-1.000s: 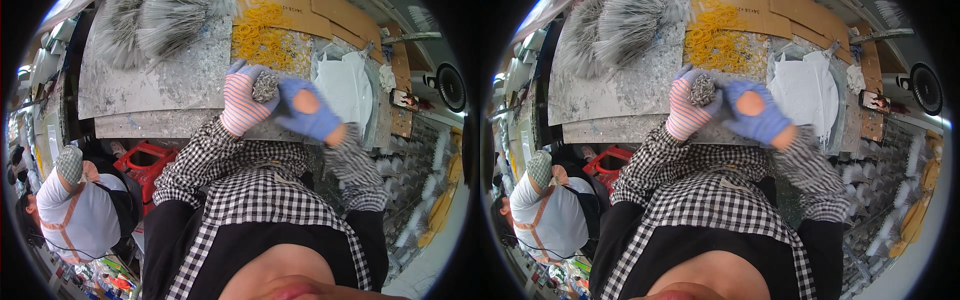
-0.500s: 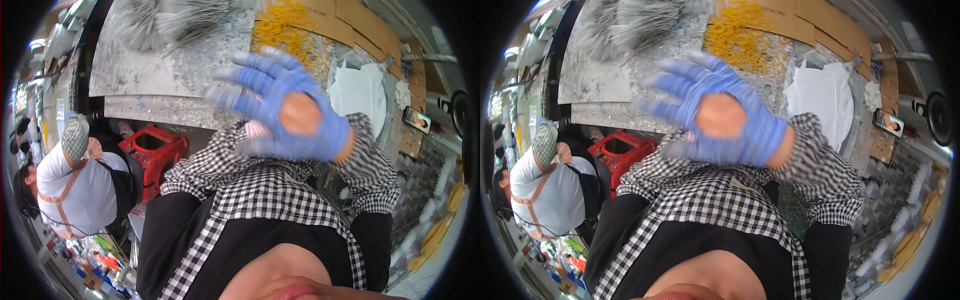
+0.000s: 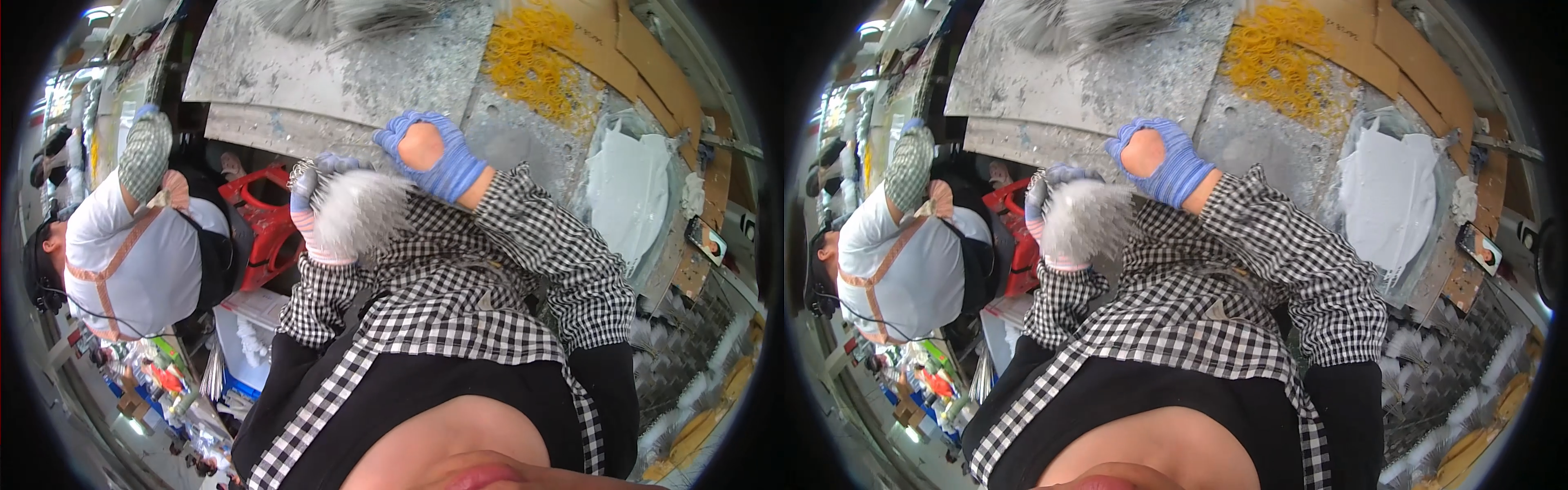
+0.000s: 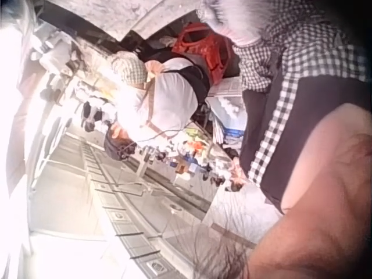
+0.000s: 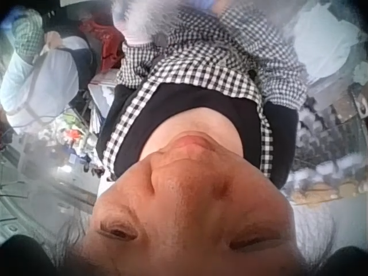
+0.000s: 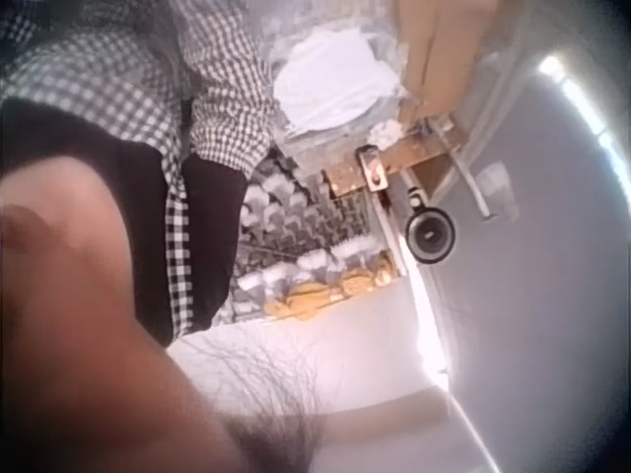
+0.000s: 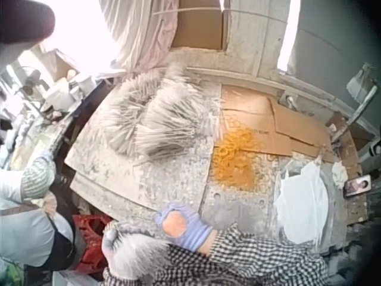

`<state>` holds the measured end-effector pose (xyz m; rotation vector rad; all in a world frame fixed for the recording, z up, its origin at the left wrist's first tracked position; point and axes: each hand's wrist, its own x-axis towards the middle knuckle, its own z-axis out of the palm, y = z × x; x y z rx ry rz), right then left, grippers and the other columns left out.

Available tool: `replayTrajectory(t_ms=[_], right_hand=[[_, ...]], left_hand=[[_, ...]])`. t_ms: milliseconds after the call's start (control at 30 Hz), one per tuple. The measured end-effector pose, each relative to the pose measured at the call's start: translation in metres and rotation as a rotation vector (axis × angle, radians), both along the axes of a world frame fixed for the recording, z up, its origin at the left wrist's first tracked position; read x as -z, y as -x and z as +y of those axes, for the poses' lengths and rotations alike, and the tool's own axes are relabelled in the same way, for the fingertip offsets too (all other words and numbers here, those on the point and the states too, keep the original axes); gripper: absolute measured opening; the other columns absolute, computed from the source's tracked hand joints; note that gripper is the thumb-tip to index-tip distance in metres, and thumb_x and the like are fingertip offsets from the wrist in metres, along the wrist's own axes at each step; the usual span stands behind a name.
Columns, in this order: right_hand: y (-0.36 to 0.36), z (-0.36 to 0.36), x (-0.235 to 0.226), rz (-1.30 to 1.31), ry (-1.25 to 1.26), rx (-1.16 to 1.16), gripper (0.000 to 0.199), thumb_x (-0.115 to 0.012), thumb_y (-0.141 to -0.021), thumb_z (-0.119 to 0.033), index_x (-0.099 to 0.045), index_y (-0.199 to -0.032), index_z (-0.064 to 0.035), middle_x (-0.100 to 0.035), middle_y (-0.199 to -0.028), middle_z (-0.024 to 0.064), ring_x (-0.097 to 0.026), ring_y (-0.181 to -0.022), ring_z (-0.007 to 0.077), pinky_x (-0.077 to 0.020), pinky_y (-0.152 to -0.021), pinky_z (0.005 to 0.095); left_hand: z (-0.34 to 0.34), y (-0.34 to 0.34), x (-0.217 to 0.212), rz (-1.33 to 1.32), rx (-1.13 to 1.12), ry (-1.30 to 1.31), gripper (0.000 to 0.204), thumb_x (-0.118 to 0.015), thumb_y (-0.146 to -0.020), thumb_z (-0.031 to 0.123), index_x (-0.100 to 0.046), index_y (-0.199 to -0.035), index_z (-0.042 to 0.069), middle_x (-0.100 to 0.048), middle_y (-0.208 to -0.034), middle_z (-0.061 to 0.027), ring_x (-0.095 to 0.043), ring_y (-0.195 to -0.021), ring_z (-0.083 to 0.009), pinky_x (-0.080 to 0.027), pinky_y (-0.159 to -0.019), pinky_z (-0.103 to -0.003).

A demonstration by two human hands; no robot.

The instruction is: The worker is grouping duster bristles, securing them with rubber bands, and applying adhesive to the base for assembly.

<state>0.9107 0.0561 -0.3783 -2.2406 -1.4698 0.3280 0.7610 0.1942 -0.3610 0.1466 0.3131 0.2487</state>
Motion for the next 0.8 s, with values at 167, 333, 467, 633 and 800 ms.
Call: replayTrajectory(t_ms=[167,333,467,633,800], right_hand=[[0.014,0.005,0.015,-0.232,0.201,-0.053,0.032,-0.057,-0.094,-0.02,-0.067,-0.123,-0.0116,-0.071,-0.109,0.0103,-0.068,-0.103,0.0254,-0.0539,-0.086,0.0388],[-0.008,-0.065,-0.054,0.557,-0.352,0.574,0.024,-0.071,-0.086,-0.021,-0.074,-0.106,-0.0087,-0.072,-0.081,0.0064,-0.066,-0.07,0.0158,-0.0545,-0.065,0.0302],[0.014,-0.096,-0.065,0.617,-0.321,0.494,0.023,-0.073,-0.087,-0.025,-0.077,-0.104,-0.009,-0.073,-0.081,0.0049,-0.063,-0.067,0.0127,-0.0528,-0.064,0.0299],[0.021,-0.129,-0.077,0.492,-0.458,0.527,0.02,-0.075,-0.086,-0.021,-0.075,-0.099,-0.0058,-0.07,-0.084,0.0084,-0.065,-0.072,0.0167,-0.0531,-0.066,0.0324],[0.038,-0.136,-0.078,0.15,-0.482,0.502,0.017,-0.077,-0.082,-0.017,-0.072,-0.091,-0.0039,-0.066,-0.085,0.0116,-0.066,-0.076,0.0289,-0.0543,-0.068,0.0384]], left_hand=[[0.022,0.017,0.026,0.148,0.003,-0.061,0.032,-0.064,-0.094,0.035,-0.066,-0.108,0.006,-0.067,-0.123,-0.015,-0.06,-0.117,-0.0343,-0.041,-0.111,-0.053],[-0.01,-0.024,-0.012,0.055,0.116,-0.084,0.027,-0.066,-0.09,0.018,-0.066,-0.114,0.008,-0.051,-0.149,-0.0142,-0.055,-0.132,-0.0301,-0.042,-0.114,-0.052],[-0.042,-0.05,-0.01,0.05,0.262,0.004,0.025,-0.067,-0.088,0.012,-0.066,-0.113,0.01,-0.066,-0.127,-0.011,-0.058,-0.124,-0.0296,-0.047,-0.109,-0.049],[-0.06,-0.066,0.006,0.036,0.304,-0.022,0.034,-0.071,-0.088,0.018,-0.063,-0.119,0.007,-0.068,-0.104,-0.0049,-0.061,-0.102,-0.025,-0.045,-0.107,-0.048],[-0.068,-0.075,0.011,-0.021,0.302,-0.012,0.031,-0.068,-0.09,0.015,-0.062,-0.12,0.007,-0.068,-0.105,-0.0057,-0.062,-0.109,-0.0261,-0.047,-0.107,-0.049]])
